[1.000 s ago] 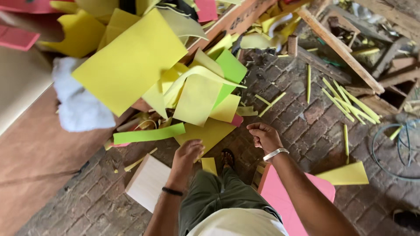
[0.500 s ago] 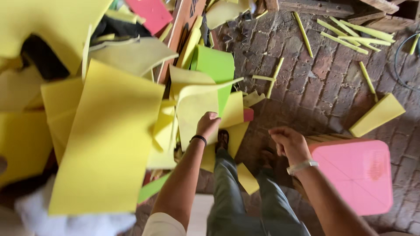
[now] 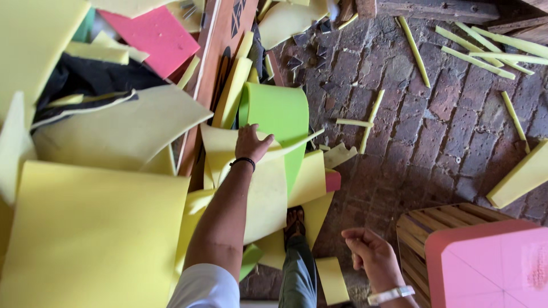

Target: The person cuts and shapes green foam padding to fit a wooden chair frame using a knife and a metal straightedge. They then apply adhesive to the frame using a spray gun and attach the foam pieces, pressing them into place.

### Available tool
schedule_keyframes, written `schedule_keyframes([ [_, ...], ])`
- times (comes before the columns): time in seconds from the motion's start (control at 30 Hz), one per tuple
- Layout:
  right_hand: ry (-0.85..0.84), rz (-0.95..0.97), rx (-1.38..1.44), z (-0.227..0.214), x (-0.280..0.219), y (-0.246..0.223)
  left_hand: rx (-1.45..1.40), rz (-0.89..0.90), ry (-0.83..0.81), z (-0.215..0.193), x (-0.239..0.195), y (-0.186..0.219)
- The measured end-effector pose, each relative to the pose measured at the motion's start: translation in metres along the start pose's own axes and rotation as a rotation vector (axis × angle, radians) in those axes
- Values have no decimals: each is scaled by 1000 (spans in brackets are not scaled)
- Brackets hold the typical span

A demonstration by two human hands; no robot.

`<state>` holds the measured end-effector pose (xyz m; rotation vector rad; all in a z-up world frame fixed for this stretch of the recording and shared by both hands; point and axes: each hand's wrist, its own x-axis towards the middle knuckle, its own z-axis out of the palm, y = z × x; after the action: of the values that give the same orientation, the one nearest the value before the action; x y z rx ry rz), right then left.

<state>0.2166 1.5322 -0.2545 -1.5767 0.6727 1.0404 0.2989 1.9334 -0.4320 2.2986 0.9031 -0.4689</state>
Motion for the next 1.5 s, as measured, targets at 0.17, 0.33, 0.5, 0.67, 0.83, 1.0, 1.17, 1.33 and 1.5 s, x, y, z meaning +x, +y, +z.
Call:
schedule_keyframes([
  [0.17,26,125,4,-19,30,22,-143,-37,80,13,51,-11],
  [0.33,-26,151,-6,-46,56,56,-47,-280,37,32,55,-10],
  [0.5,-26,194,63,-62,58,84,-200,-205,-395,53,14,16],
  [0.67,30,-61,63,-51,66,74,-81,-104,-363,45,-131,73],
  [0.83,-134,-87,-13,-57,35,-8,-631,-118,-220,-52,-235,116],
  [1.0,-301,-361,-112,-79,-41,-109,-641,242,299,-157,-305,169],
  [1.17,-474,-359,63,-102,-138,-165,-613,368,459,-181,-395,257],
  [1.33,-689,-331,213,-115,-207,-183,-358,581,662,-134,-506,325],
  [1.5,-454,-289,153,-125,-236,-173,-79,720,533,-93,-592,360],
])
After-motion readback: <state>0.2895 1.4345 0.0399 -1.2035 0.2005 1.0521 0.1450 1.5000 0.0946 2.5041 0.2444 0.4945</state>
